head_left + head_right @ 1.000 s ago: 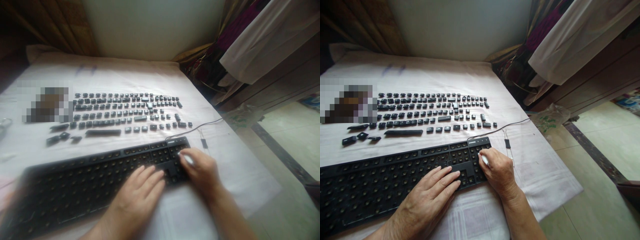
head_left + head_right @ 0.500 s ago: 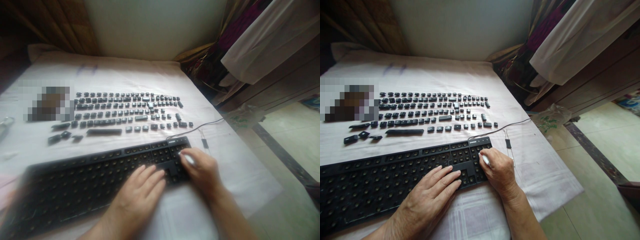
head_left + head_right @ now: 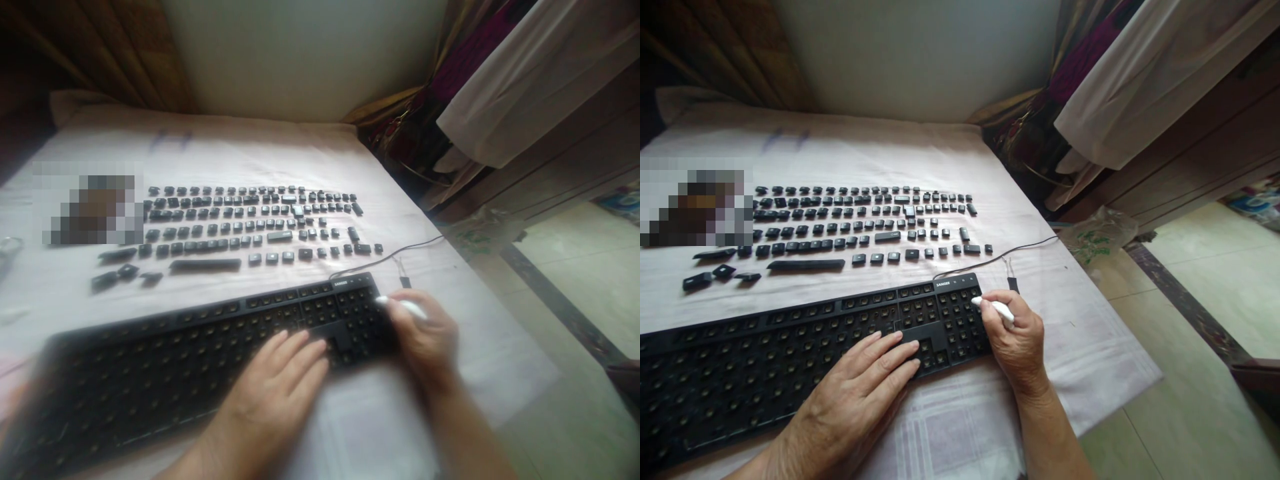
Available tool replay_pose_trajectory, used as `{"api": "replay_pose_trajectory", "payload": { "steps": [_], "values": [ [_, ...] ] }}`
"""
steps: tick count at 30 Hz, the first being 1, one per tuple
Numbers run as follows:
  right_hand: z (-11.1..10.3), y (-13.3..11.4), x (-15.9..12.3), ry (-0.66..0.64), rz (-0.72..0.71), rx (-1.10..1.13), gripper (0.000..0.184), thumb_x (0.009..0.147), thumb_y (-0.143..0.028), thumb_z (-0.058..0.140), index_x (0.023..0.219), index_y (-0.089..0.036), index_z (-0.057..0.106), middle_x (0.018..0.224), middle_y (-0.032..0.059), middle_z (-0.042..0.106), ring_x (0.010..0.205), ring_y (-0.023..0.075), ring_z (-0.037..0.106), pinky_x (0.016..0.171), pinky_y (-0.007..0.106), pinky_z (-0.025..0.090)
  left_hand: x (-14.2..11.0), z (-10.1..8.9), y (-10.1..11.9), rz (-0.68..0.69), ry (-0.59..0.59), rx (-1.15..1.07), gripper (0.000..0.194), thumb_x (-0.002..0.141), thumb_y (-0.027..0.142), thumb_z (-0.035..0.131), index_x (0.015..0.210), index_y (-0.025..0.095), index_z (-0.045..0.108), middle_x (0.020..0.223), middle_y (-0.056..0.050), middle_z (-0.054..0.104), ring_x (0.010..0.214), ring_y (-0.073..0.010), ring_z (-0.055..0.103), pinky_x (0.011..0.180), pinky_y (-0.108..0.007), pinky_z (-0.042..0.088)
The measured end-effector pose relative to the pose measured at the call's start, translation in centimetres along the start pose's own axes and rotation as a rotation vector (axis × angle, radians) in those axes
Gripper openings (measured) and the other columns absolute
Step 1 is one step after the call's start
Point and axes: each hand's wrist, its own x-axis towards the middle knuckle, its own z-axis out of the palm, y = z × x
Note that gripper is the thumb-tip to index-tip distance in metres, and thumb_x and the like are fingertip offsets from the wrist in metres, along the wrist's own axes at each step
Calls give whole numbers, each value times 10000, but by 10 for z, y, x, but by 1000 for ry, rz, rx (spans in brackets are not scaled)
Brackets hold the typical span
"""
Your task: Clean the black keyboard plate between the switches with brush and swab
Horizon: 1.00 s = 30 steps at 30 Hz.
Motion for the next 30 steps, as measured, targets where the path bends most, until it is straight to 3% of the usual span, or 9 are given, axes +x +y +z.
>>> {"api": "replay_pose_trajectory", "payload": {
  "steps": [3,7,13,20,30],
  "values": [
    [0,0,-1,-28,-30,-16,130,834,-309,656,785,-203,711,640,-10,710,465,119,602,440,199,465,-1,1,-1,2,-10,-7,310,986,133,424,1135,185,691,1264,-24,691,1246,-197,561,1138,-405,402],
    [1,3,-2,-66,-120,-42,134,863,-310,654,890,-203,730,807,31,772,645,165,709,598,238,561,-1,2,0,-4,1,-13,313,991,137,415,1128,189,693,1271,-11,688,1249,-194,557,1149,-398,389],
    [4,1,-3,-135,-299,-51,46,890,-224,646,906,-214,689,795,18,758,673,160,718,640,240,578,-3,2,1,-6,-2,2,286,980,140,450,1133,197,685,1253,-31,692,1260,-183,549,1140,-397,397],
    [10,-7,0,-198,-548,-100,104,911,-139,600,951,-221,650,801,27,752,685,155,722,656,251,578,0,1,-1,1,13,2,303,987,137,424,1109,189,696,1238,-17,703,1232,-182,567,1146,-389,393],
    [14,-6,-2,-250,-604,-167,92,914,-127,592,944,-192,649,796,46,748,681,155,718,658,239,559,3,0,0,6,32,-1,318,1001,145,400,1099,188,700,1230,-2,707,1200,-186,584,1125,-382,406]
  ]
}}
